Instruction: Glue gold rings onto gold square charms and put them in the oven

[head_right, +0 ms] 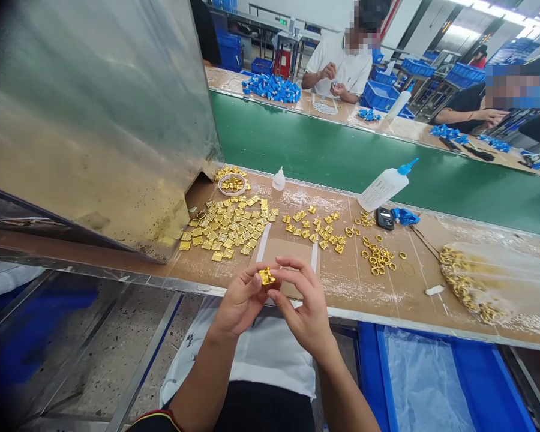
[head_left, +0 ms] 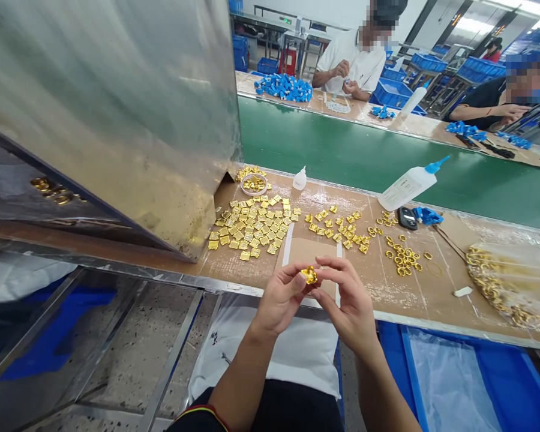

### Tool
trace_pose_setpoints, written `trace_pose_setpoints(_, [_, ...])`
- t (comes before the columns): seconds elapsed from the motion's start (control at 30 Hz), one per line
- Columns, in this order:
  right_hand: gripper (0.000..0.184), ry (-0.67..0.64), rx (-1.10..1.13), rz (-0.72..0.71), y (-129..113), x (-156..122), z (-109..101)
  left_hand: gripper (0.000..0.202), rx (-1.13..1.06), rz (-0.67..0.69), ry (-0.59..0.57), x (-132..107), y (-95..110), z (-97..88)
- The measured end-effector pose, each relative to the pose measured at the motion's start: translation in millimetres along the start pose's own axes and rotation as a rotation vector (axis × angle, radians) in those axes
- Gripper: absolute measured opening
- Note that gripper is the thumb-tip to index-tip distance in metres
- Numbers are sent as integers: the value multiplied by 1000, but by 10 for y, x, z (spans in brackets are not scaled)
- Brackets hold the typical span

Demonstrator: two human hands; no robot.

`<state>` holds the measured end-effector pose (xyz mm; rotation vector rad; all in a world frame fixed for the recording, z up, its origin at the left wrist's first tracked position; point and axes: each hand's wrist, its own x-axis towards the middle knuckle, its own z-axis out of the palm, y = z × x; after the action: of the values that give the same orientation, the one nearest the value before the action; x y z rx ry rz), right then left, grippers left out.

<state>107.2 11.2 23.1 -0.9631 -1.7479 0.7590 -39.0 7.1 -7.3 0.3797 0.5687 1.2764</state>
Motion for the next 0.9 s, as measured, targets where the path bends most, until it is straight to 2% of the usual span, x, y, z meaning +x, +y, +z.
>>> trace_pose_setpoints(0.17, [17, -12, -40, -113, 18, 32, 44, 46, -94, -94, -110, -37, -36, 96])
trace_pose_setpoints(0.3, [20, 66, -174, -200, 16, 0, 46, 46, -63, -135, -124, -39, -56, 94])
trace_pose_setpoints(0.4, [23, 109, -262, -275, 13, -13, 41, 48, 38, -40, -98, -31, -61, 61])
trace_pose_setpoints(0.5, [24, 136, -320, -320, 14, -6, 49, 50, 127, 134, -101, -23, -70, 27])
trace_pose_setpoints(0.6, [21, 158, -376, -339, 9, 4, 73, 42, 215, 314, -140, -14, -78, 6])
trace_pose_setpoints(0.67, [20, 153, -401, -347, -11, 6, 88, 34, 256, 380, -132, -9, -77, -4])
trace_pose_setpoints(0.77, [22, 116, -367, -314, -67, -3, 93, 36, 222, 355, -127, -9, -66, -21])
trace_pose_setpoints(0.9, [27, 56, -223, -211, -113, -31, 56, 44, 70, 244, -217, -17, -43, -31])
